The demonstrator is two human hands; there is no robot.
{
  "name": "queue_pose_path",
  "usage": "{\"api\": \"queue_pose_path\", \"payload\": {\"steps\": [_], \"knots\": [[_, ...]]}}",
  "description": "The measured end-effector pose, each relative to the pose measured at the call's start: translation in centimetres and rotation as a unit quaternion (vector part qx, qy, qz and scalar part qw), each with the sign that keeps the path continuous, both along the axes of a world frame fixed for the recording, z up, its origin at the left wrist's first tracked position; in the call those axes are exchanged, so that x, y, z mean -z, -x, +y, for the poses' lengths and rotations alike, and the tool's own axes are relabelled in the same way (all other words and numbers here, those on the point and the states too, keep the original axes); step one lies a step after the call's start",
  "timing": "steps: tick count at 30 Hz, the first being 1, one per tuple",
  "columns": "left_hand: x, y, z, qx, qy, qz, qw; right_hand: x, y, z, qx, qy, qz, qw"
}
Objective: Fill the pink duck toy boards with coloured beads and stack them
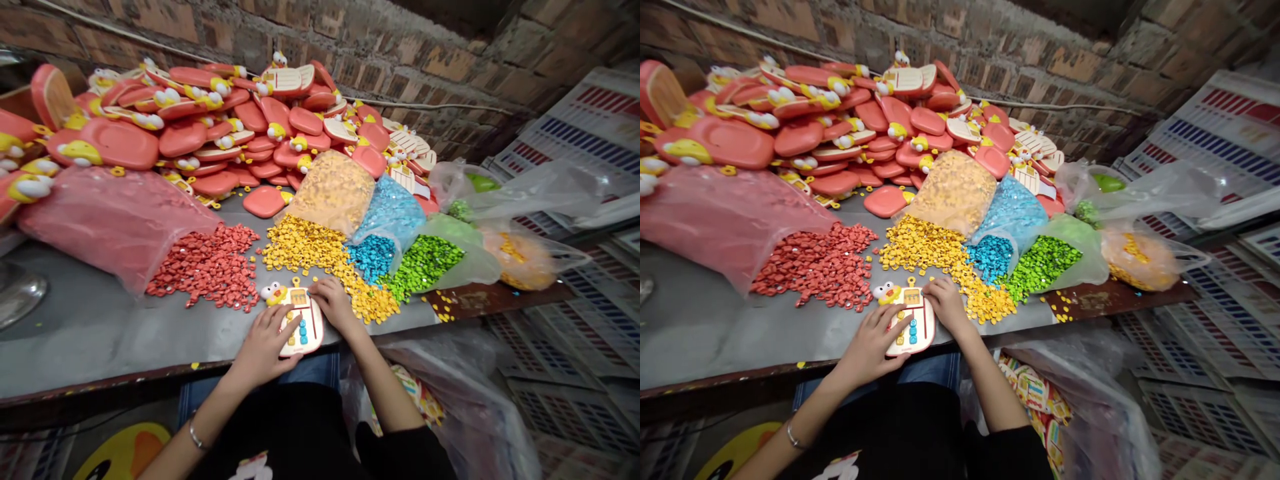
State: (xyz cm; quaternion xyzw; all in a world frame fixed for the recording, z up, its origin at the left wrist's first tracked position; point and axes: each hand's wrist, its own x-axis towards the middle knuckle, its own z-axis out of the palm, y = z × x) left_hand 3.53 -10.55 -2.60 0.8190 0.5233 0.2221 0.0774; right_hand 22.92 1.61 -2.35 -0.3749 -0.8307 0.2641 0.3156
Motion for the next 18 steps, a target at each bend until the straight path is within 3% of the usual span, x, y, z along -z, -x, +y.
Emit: {"api": "queue_pose_path", "payload": {"steps": [2,5,14,16,18], "knots": [[0.1,-0.1,0.0,-0.002,-0.003,0.000,1.000,0.1,-0.3,-0.5,-0.005,-0.038,-0.015,0.999],[0.2,-0.1,0.0,-0.008,-0.005,-0.002,1.000,-0.2,-0.7,-1.4,-0.041,-0.036,-0.022,0.998],[0.1,0.0,0.0,-0.017,-0.008,0.005,1.000,-1.0,0.6,-2.8,-0.095,0.078,0.031,0.992],[0.1,0.0,0.0,-0.016,-0.011,0.010,1.000,-1.5,-0.2,-2.7,-0.111,0.112,0.038,0.987],[0.2,0.1,0.1,-0.013,-0.012,0.015,1.000,-2.1,-2.3,-2.1,-0.065,0.110,0.051,0.990]]}}
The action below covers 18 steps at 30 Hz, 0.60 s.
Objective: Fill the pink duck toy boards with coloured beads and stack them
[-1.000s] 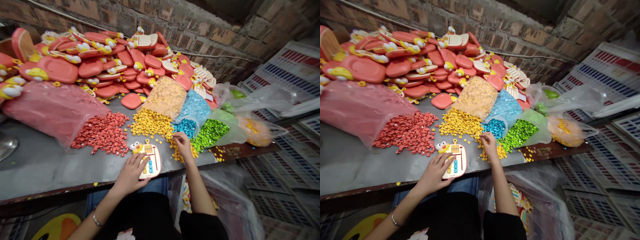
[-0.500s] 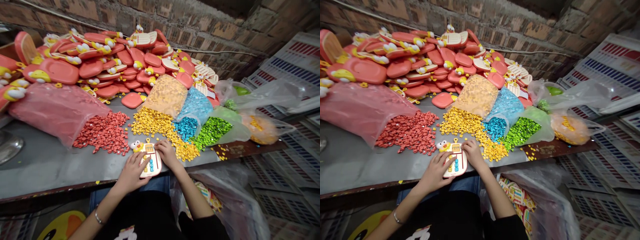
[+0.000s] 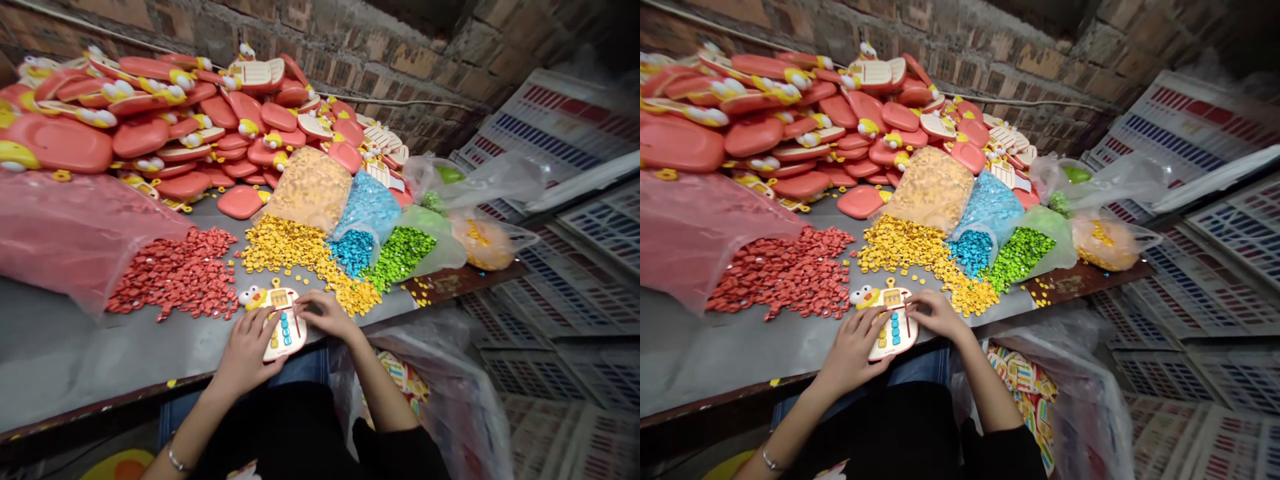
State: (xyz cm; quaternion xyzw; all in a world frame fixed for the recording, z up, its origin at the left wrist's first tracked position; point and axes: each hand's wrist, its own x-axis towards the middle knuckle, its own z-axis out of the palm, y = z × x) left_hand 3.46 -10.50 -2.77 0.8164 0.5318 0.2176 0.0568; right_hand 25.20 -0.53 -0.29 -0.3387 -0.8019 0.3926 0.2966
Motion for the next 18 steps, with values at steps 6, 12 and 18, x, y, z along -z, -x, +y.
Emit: {"api": "queue_pose_path", "payload": {"steps": [6,12,18], "knots": [[0.1,0.1,0.1,0.004,-0.009,-0.003,1.000,0.4,-10.8,4.4,0.431,-0.178,-0.172,0.868],[0.1,0.2,0.0,0.008,-0.007,-0.006,1.000,2.3,-15.6,8.8,0.473,-0.156,-0.369,0.785],[0.1,0.1,-0.1,0.003,0.002,-0.009,1.000,3.0,-15.5,9.3,0.463,-0.175,-0.303,0.814]]}}
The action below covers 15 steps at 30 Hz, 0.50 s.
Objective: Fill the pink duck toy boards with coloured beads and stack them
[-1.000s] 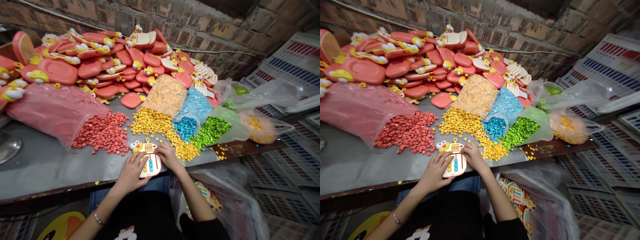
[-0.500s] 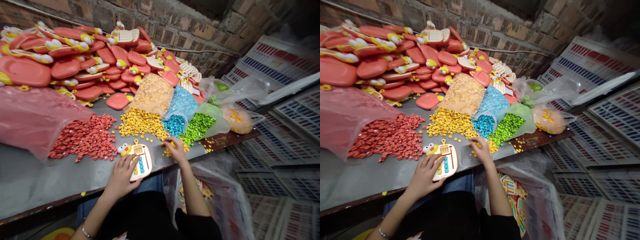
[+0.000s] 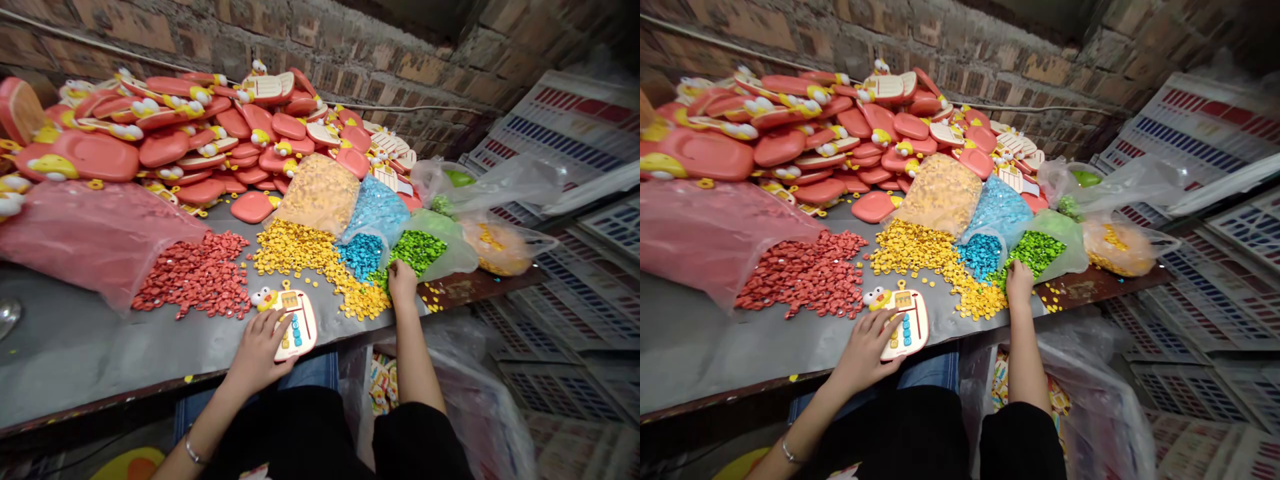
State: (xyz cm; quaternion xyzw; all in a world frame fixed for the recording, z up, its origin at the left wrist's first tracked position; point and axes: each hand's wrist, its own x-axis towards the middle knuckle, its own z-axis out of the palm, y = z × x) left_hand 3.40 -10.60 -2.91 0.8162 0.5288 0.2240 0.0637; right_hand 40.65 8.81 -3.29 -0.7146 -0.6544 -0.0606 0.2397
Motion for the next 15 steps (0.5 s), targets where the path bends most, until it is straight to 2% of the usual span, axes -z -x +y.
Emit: {"api": "queue_pose_path", "payload": {"steps": [3,5,7,9,11,13,15], "knots": [[0.1,0.0,0.0,-0.001,-0.005,-0.003,1.000,-0.2,0.6,-1.4,-0.029,-0.081,0.097,0.992],[0.1,0.0,0.0,-0.002,-0.004,-0.008,1.000,-0.5,2.0,-2.9,-0.037,-0.140,0.182,0.973],[0.1,0.0,0.0,-0.003,0.000,-0.014,1.000,-0.7,4.6,-4.6,-0.058,-0.154,0.282,0.945],[0.1,0.0,-0.1,-0.004,0.003,-0.019,1.000,-0.9,8.1,-6.3,-0.111,-0.118,0.374,0.913],[0.1,-0.1,-0.1,-0.005,0.002,-0.022,1.000,-1.1,11.9,-7.7,-0.187,-0.064,0.411,0.890],[0.0,-0.1,-0.1,-0.007,0.001,-0.022,1.000,-1.0,15.1,-8.6,-0.264,-0.001,0.398,0.879],[0.0,-0.1,-0.1,-0.007,-0.002,-0.022,1.000,-0.7,17.5,-8.9,-0.324,0.039,0.340,0.882]]}}
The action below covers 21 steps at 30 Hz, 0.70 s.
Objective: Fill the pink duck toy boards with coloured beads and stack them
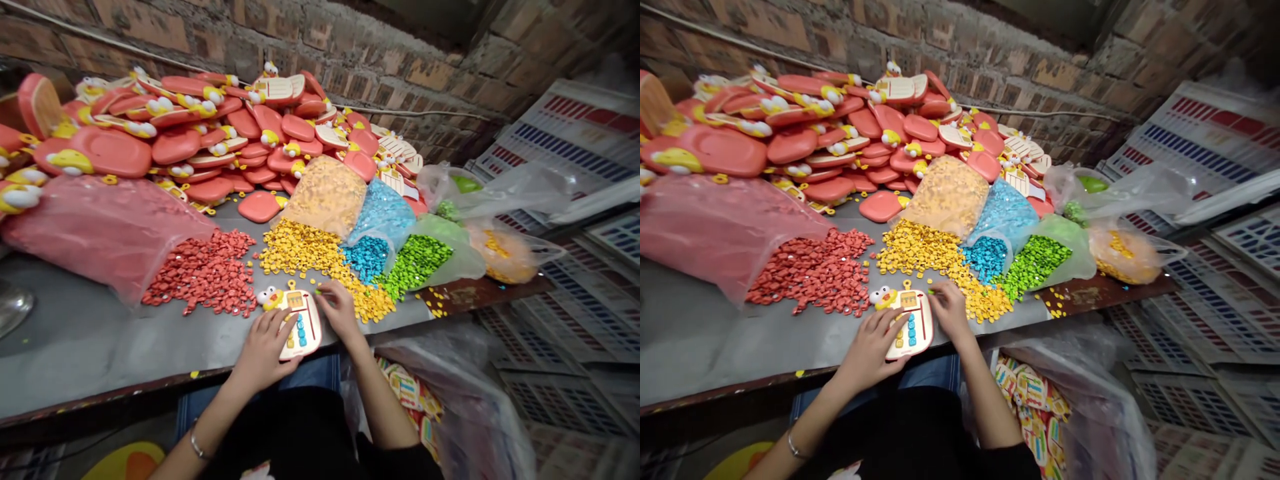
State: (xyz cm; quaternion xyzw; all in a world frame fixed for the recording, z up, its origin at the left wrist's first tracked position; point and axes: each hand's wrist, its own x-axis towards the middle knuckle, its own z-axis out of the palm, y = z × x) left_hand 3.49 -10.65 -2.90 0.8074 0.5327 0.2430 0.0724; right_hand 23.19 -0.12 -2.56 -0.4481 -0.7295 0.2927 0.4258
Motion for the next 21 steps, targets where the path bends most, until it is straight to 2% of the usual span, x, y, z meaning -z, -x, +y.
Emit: {"api": "queue_pose_path", "payload": {"steps": [2,5,8,11,12,14,17,19,21], "knots": [[-0.1,0.0,0.0,-0.001,-0.002,0.000,1.000,0.4,1.3,0.0,-0.038,-0.032,-0.072,0.996],[-0.1,0.0,0.0,-0.004,-0.002,0.000,1.000,0.8,1.7,-0.2,-0.051,-0.087,-0.147,0.984],[-0.1,0.0,0.0,-0.001,-0.003,0.006,1.000,0.1,1.2,-1.2,-0.057,-0.107,-0.171,0.978],[0.1,0.1,0.0,0.004,-0.002,0.014,1.000,-1.0,-0.2,-2.2,-0.071,-0.082,-0.151,0.983],[0.1,0.2,0.0,0.005,-0.001,0.015,1.000,-1.3,-1.0,-2.4,-0.051,-0.072,-0.141,0.986],[0.2,0.2,0.1,0.005,-0.002,0.015,1.000,-1.4,-3.1,-2.3,0.042,-0.065,-0.136,0.988],[0.1,0.2,0.1,0.006,-0.003,0.014,1.000,-0.8,-6.9,-1.1,0.199,-0.065,-0.207,0.956],[0.1,0.2,0.1,0.008,-0.004,0.017,1.000,-0.3,-9.0,-0.1,0.227,-0.037,-0.275,0.934],[0.0,0.2,0.1,0.010,-0.004,0.020,1.000,0.1,-10.1,0.8,0.219,-0.004,-0.319,0.922]]}}
